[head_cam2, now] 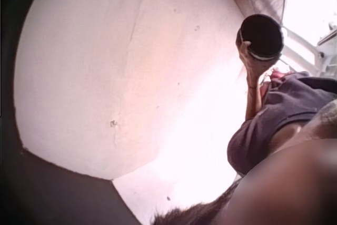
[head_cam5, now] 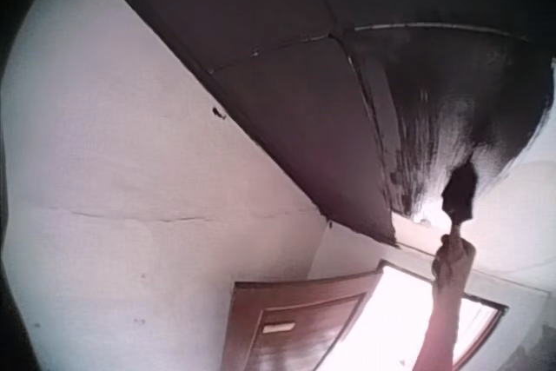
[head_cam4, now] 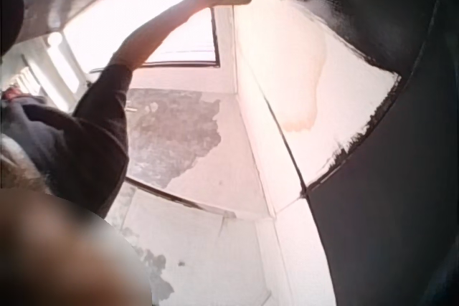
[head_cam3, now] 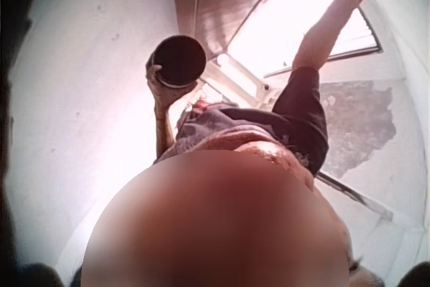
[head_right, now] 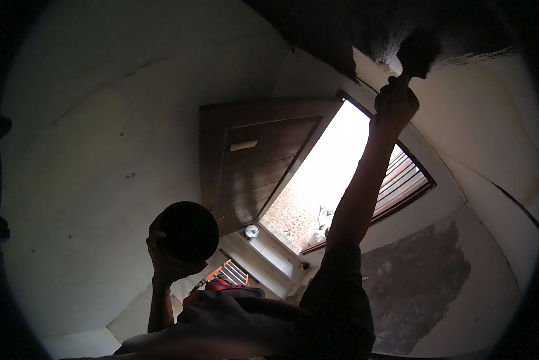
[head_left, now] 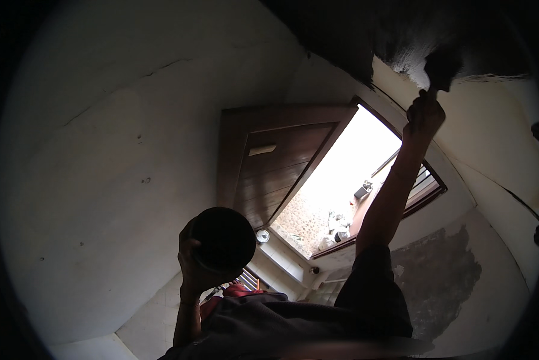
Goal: The person paints a white ceiling with black paint using a brush and a small container. They repeatedly dip the brush into the container and apply paint in long strokes across the ceiling surface.
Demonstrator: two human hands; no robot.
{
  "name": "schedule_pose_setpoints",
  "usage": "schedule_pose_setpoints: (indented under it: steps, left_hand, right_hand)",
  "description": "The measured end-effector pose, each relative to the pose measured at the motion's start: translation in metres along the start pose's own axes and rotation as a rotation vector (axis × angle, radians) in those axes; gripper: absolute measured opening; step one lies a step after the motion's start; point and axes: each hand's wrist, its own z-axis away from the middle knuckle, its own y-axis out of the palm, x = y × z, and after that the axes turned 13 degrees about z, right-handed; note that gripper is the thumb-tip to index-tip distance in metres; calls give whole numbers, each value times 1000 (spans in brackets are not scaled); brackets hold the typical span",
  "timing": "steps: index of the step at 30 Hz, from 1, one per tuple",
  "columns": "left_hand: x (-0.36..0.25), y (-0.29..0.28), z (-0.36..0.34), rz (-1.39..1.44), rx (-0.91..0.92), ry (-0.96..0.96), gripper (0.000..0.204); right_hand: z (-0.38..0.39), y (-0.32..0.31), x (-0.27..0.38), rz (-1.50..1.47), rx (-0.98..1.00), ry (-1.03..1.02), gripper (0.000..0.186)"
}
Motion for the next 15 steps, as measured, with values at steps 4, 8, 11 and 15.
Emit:
schedule_pose_setpoints:
  steps: [4, 8, 11, 15]
  left_hand:
    - [4, 1, -2, 37, -3, 23, 110]
    - [6, 0, -2, 36, 7, 25, 109]
    - [4, 1, 1, 18, -7, 16, 108]
    - [2, 0, 4, -3, -3, 0, 108]
  right_hand:
    - [38, -21, 41, 332, -88, -493, 40]
    - [45, -26, 34, 538, -221, -608, 47]
    - [28, -10, -12, 620, -295, -745, 54]
    - [-29, 11, -108, 632, -232, -570, 53]
